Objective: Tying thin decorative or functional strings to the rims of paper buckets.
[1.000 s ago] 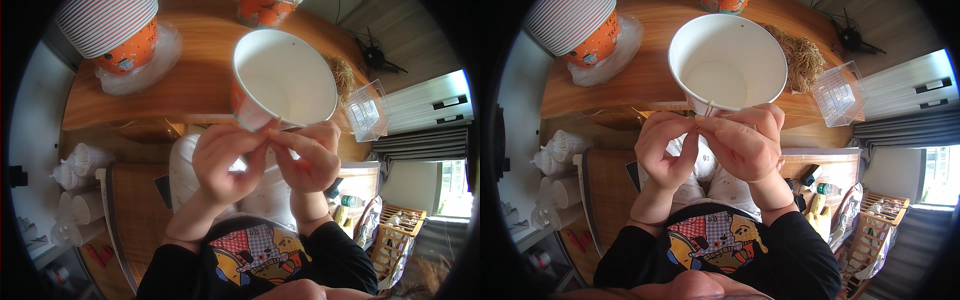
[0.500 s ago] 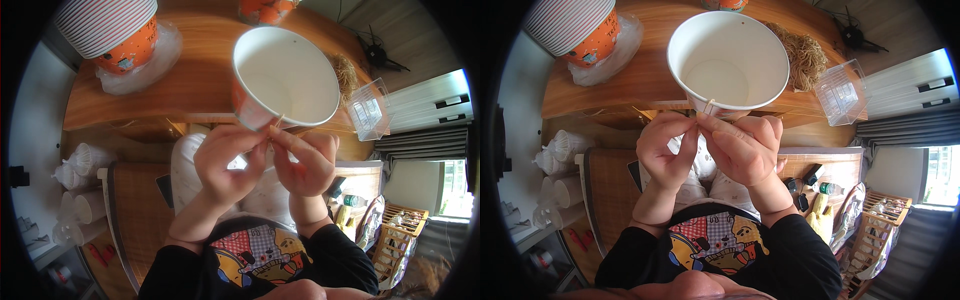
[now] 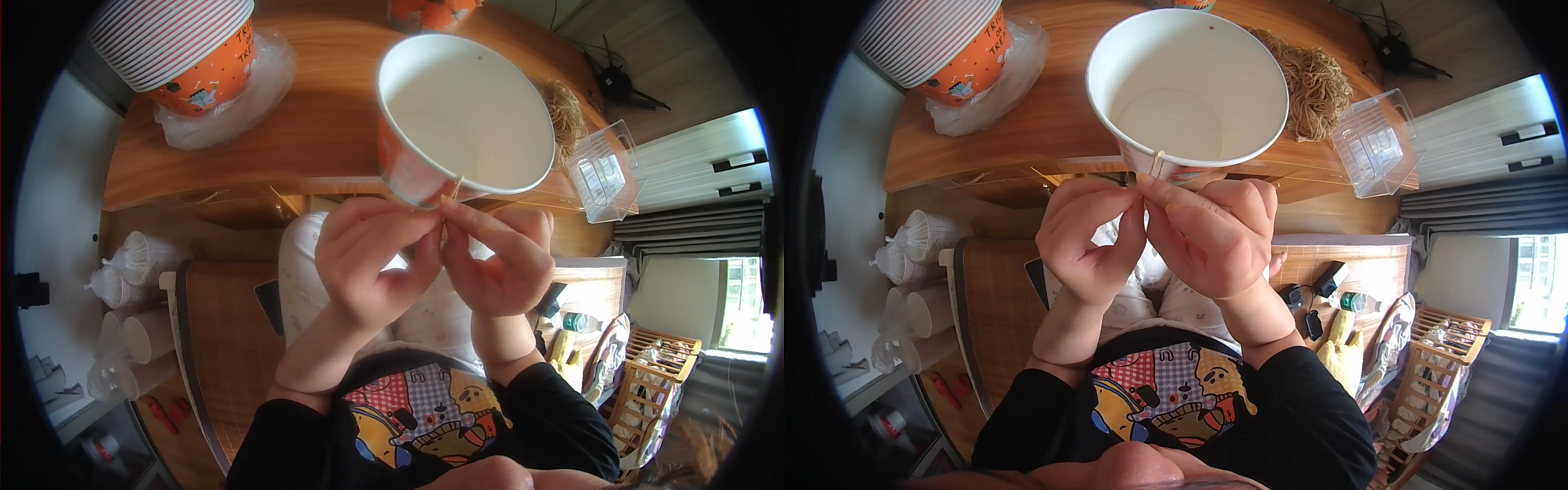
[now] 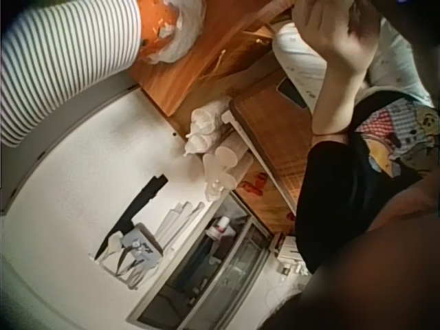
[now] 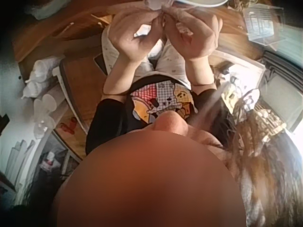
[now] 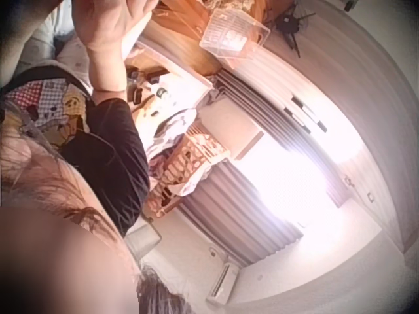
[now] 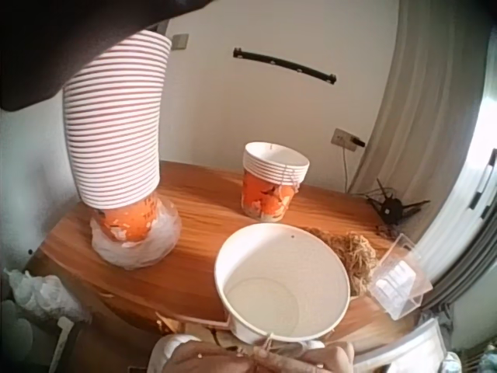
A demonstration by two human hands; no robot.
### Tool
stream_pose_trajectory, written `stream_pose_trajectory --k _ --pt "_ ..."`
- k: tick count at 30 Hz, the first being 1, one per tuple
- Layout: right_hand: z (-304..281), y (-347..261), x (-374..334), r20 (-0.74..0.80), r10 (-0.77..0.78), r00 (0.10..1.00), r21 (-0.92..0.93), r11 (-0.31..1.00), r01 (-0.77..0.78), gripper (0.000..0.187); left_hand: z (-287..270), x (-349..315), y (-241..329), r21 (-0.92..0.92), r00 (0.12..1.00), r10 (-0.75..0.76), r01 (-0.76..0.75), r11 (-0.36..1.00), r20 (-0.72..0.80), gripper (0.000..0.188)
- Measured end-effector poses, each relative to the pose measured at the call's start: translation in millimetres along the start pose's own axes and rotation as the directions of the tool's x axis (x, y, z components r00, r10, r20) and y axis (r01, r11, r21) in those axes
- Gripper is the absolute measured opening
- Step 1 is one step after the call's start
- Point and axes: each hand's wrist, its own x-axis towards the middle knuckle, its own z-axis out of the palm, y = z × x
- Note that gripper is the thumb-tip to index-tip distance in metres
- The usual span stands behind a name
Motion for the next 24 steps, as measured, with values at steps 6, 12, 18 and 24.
stream_pose_trajectory --k 6,12,18,24 --pt "9 5 -7 -0.068 0.087 0.994 0.155 0.985 -0.076 0.035 2 0 -3 -0.023 0.999 -0.045 0.046 0.999 0.006 0.018" --pt "19 9 -16 -0.152 0.138 0.979 0.381 0.922 -0.07 0.037 4 2 -2 -0.023 0.999 -0.04 0.04 0.999 0.006 0.019" --pt "23 12 -24 -0.119 0.246 0.962 0.574 0.807 -0.135 0.044 8 1 -4 0.006 1.0 -0.006 0.006 1.0 0.031 0.018" --pt "23 11 -32 0.096 0.557 0.825 0.923 0.261 -0.283 0.026 8 -3 -2 -0.106 0.98 -0.179 0.187 0.977 0.084 0.015"
